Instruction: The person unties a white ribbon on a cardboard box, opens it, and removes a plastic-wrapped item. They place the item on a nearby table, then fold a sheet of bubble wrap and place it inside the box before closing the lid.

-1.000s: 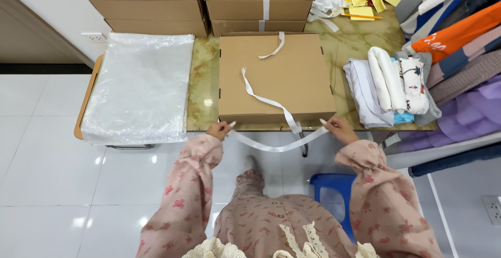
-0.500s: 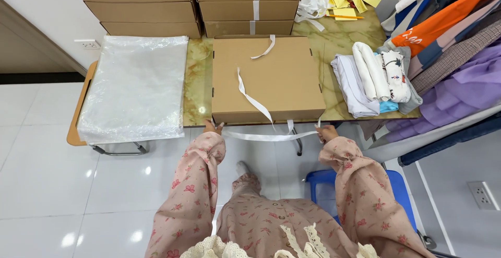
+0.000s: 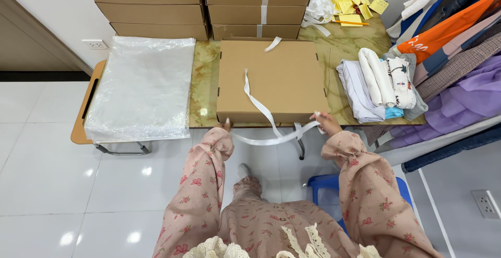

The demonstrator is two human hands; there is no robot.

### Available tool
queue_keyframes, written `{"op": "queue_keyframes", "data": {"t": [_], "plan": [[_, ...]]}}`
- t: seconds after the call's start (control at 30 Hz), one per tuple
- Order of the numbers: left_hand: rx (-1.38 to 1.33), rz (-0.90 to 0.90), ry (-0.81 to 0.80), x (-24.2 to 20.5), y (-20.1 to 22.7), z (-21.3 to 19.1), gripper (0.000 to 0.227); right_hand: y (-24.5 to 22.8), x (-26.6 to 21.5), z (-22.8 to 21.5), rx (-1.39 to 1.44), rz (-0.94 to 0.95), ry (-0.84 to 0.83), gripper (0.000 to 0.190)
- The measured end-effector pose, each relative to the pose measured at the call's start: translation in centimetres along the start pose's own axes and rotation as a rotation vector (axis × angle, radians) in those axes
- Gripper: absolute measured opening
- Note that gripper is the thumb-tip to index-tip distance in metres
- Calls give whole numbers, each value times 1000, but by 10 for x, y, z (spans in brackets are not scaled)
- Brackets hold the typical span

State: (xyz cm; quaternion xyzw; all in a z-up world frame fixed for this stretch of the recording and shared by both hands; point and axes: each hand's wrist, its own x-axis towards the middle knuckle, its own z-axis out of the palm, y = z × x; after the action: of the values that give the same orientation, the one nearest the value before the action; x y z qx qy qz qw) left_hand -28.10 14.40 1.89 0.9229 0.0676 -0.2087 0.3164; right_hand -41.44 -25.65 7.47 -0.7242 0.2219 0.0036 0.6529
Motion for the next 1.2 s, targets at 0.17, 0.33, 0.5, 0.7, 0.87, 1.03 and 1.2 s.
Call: {"op": "queue_keyframes", "data": {"t": [0.17, 0.33, 0.5, 0.7, 0.87, 1.03, 1.2], "plan": [[-320, 107, -29, 46, 35, 25, 66, -33, 17, 6, 87, -146, -51, 20], [-650, 305, -104, 49, 122, 60, 30, -87, -16, 45, -73, -327, -90, 17], [-728, 927, -464, -55, 201, 29, 25, -175, -89, 66, -631, -862, -319, 12], [-820, 711, -455, -43, 182, 34, 33, -72, -29, 36, -274, -487, -266, 21], [-654, 1011, -493, 0, 149, 111, 71, -122, -42, -5, -493, -588, 20, 20], [-456, 1144, -612, -83, 205, 112, 113, -176, -84, -2, -421, -668, -47, 24], [-234, 810, -737, -110, 250, 120, 70, -162, -71, -38, -317, -693, -33, 12]]}}
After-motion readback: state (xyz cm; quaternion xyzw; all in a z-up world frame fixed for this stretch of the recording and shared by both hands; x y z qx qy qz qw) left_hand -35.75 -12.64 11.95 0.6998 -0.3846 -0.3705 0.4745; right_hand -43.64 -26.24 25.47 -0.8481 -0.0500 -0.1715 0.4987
